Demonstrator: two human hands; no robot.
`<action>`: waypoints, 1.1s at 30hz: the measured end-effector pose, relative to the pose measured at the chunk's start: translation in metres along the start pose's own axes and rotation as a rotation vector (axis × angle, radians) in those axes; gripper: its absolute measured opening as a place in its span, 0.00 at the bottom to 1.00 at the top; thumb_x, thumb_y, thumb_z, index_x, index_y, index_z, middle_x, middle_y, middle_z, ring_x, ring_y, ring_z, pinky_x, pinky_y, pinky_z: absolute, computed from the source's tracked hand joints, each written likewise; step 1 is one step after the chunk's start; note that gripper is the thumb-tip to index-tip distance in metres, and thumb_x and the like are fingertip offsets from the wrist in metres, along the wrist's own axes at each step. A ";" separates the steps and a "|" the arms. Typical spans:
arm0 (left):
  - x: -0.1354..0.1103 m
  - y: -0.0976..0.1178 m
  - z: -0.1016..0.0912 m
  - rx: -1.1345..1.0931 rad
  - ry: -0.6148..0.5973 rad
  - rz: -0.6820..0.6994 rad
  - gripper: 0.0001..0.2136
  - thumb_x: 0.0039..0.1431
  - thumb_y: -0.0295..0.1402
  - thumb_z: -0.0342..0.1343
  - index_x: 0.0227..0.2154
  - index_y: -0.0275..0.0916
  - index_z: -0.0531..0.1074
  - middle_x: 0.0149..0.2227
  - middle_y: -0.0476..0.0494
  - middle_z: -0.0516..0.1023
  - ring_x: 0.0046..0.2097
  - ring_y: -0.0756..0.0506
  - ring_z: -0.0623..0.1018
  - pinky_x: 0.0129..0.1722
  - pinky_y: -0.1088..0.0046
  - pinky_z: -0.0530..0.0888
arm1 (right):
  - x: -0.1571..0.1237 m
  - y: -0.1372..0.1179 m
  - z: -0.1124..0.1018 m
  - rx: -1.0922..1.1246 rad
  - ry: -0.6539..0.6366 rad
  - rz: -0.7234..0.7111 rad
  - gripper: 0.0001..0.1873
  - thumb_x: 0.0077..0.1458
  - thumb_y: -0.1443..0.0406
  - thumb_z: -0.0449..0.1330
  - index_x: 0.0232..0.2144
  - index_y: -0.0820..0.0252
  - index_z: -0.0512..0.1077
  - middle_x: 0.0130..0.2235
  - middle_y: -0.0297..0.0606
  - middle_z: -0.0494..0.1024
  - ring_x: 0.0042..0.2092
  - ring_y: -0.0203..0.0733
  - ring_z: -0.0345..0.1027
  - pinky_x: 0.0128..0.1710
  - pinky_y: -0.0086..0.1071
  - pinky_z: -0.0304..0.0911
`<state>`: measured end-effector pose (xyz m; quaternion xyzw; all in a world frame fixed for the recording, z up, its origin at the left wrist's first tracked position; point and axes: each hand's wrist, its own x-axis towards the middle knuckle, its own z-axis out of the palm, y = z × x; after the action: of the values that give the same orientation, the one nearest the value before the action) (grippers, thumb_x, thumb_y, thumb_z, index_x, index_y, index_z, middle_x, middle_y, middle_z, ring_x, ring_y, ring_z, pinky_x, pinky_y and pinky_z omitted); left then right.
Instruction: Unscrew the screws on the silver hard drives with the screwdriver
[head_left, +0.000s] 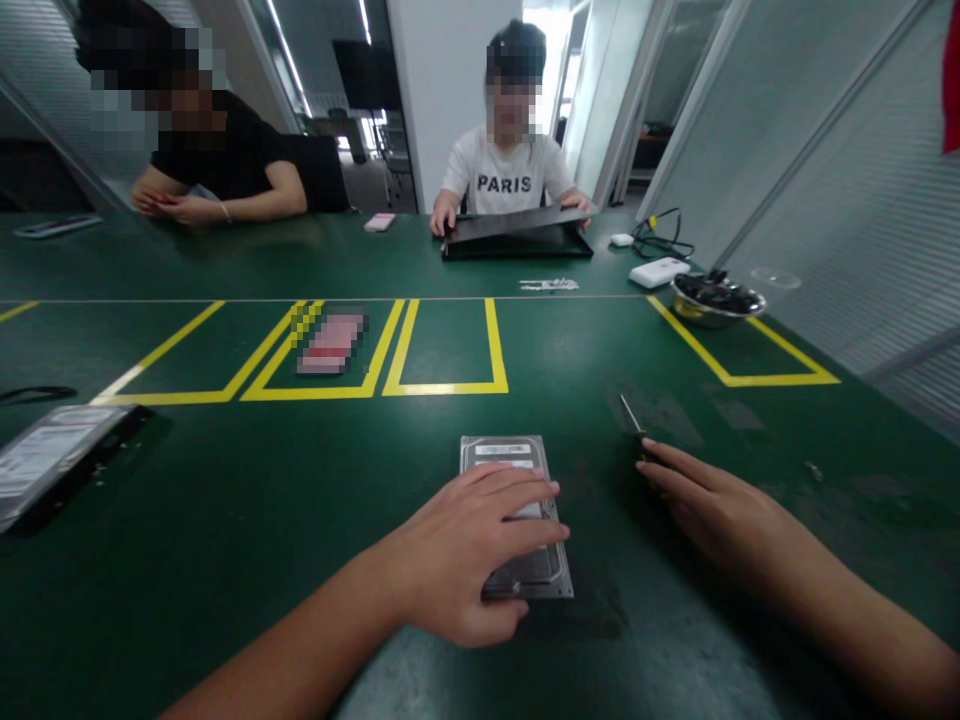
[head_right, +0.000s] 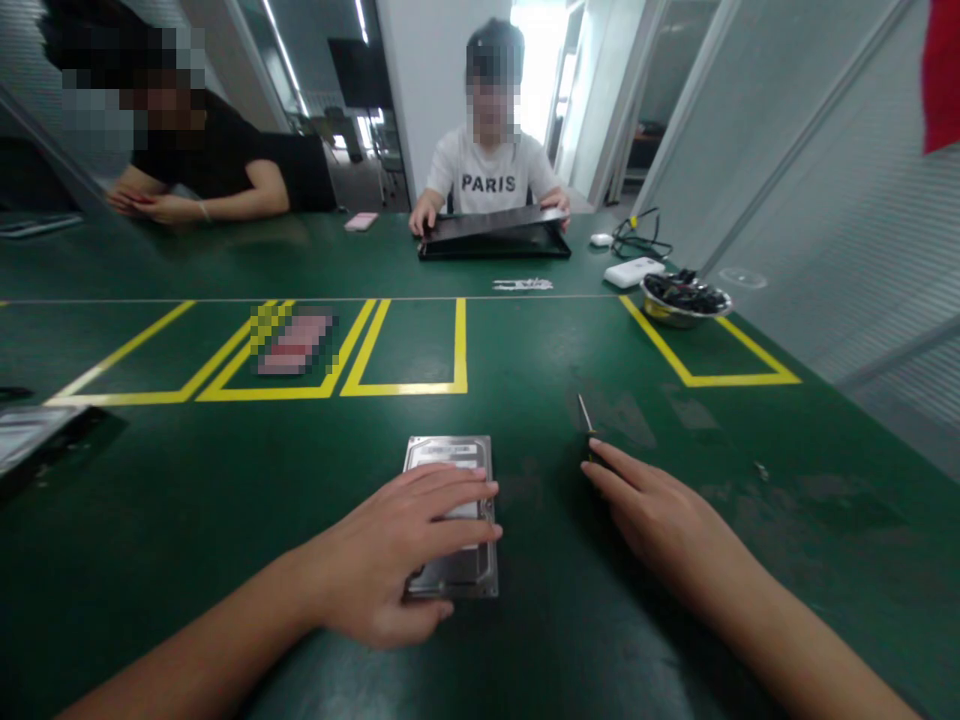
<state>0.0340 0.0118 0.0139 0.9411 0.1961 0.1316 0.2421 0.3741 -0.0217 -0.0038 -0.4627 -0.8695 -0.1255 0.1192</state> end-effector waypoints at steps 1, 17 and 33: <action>0.000 0.000 0.000 -0.005 0.008 0.000 0.34 0.46 0.36 0.64 0.60 0.46 0.68 0.68 0.41 0.61 0.67 0.35 0.62 0.68 0.51 0.56 | -0.001 0.001 0.001 0.003 -0.009 0.007 0.21 0.59 0.73 0.51 0.51 0.67 0.76 0.57 0.55 0.74 0.46 0.48 0.79 0.43 0.38 0.78; -0.002 -0.003 0.002 0.003 0.019 -0.033 0.34 0.45 0.36 0.64 0.59 0.46 0.68 0.68 0.43 0.62 0.68 0.38 0.62 0.68 0.56 0.54 | -0.024 0.057 -0.030 0.018 0.027 0.302 0.05 0.56 0.57 0.64 0.37 0.46 0.78 0.35 0.48 0.82 0.34 0.46 0.78 0.31 0.35 0.71; -0.001 -0.012 0.003 -0.014 0.050 0.016 0.33 0.44 0.39 0.63 0.58 0.46 0.68 0.67 0.43 0.63 0.66 0.34 0.65 0.66 0.52 0.58 | -0.058 0.126 0.005 -0.213 -0.285 0.623 0.22 0.59 0.61 0.50 0.40 0.70 0.80 0.41 0.57 0.82 0.40 0.57 0.77 0.47 0.47 0.72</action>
<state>0.0306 0.0194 0.0051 0.9373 0.1936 0.1584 0.2428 0.5104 0.0028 -0.0137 -0.7282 -0.6766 -0.1074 -0.0197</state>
